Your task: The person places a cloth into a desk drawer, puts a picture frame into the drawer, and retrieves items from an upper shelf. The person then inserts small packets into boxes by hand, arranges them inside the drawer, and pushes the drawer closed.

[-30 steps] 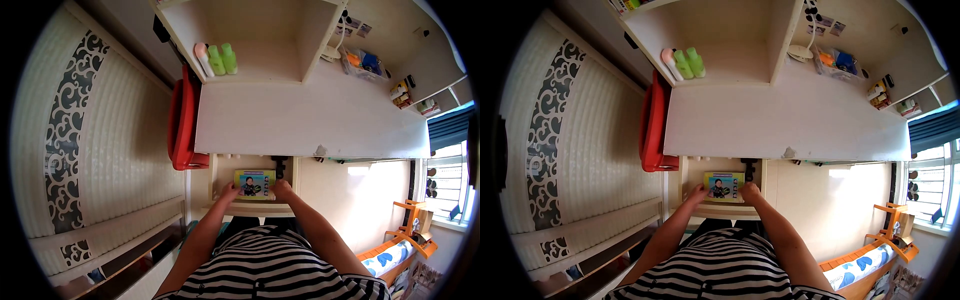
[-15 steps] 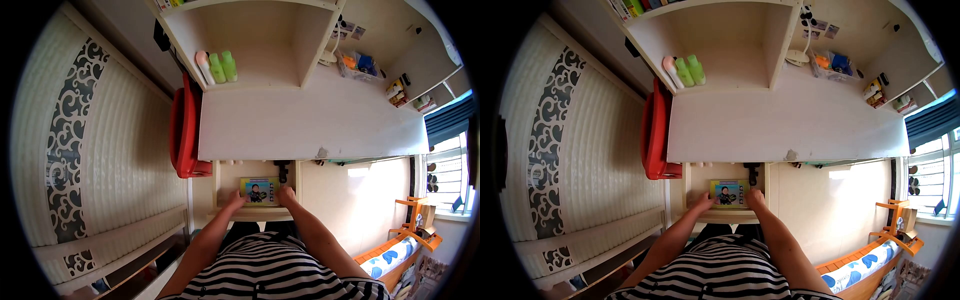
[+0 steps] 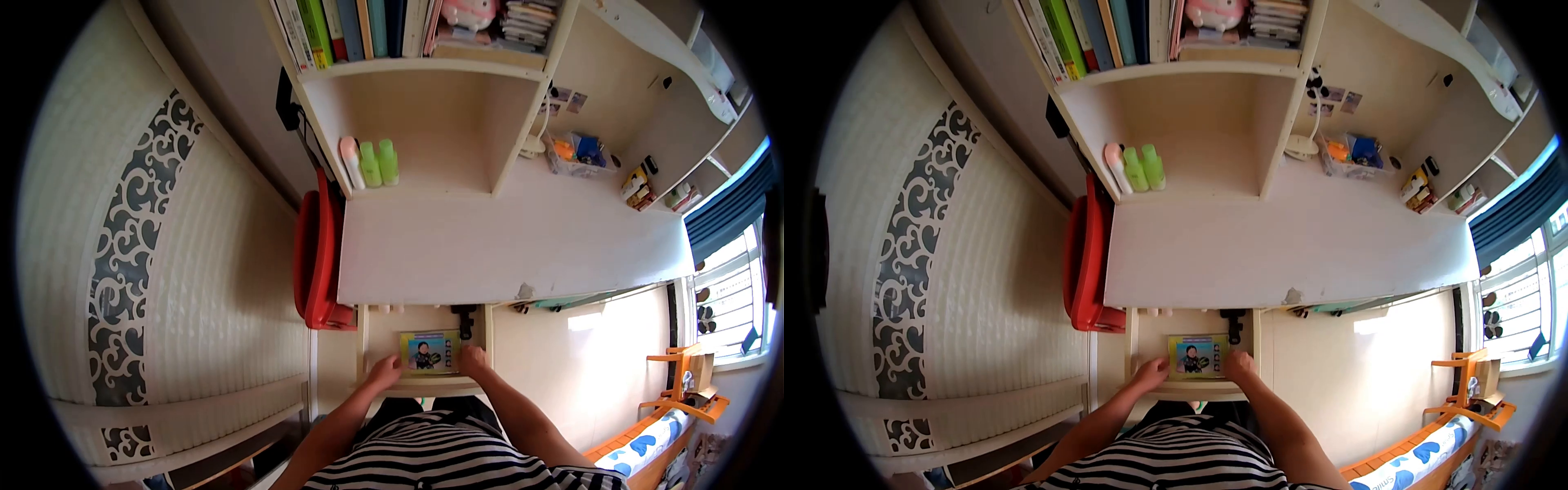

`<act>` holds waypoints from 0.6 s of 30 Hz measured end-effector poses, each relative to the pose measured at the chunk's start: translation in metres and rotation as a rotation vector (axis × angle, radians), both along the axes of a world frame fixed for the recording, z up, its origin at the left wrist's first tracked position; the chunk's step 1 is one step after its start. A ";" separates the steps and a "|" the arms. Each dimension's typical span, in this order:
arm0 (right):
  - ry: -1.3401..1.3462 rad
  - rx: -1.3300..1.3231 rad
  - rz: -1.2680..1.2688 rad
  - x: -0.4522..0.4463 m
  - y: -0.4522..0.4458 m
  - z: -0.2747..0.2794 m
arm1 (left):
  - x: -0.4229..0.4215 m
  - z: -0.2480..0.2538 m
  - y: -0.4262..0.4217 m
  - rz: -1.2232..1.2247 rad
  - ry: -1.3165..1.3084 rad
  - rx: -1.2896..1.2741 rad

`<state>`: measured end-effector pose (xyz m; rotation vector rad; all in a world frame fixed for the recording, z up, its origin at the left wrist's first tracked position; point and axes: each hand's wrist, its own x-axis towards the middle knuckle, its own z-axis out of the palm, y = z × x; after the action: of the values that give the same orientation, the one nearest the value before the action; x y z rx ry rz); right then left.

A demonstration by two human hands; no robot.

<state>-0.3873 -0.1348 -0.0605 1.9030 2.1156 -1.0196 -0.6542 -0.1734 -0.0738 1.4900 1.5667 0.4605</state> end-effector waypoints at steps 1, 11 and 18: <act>0.000 -0.023 -0.027 -0.001 -0.003 0.001 | -0.003 0.008 -0.010 -0.012 -0.005 -0.017; 0.372 -0.025 0.330 0.000 -0.028 0.024 | -0.055 0.081 -0.034 -0.568 0.232 0.225; 0.211 -0.183 0.533 -0.005 -0.022 0.046 | -0.057 0.046 -0.046 -0.474 0.339 0.344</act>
<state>-0.3920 -0.1568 -0.0141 1.0938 2.3485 -1.2623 -0.7112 -0.2193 -0.0274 2.2273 1.3561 0.2104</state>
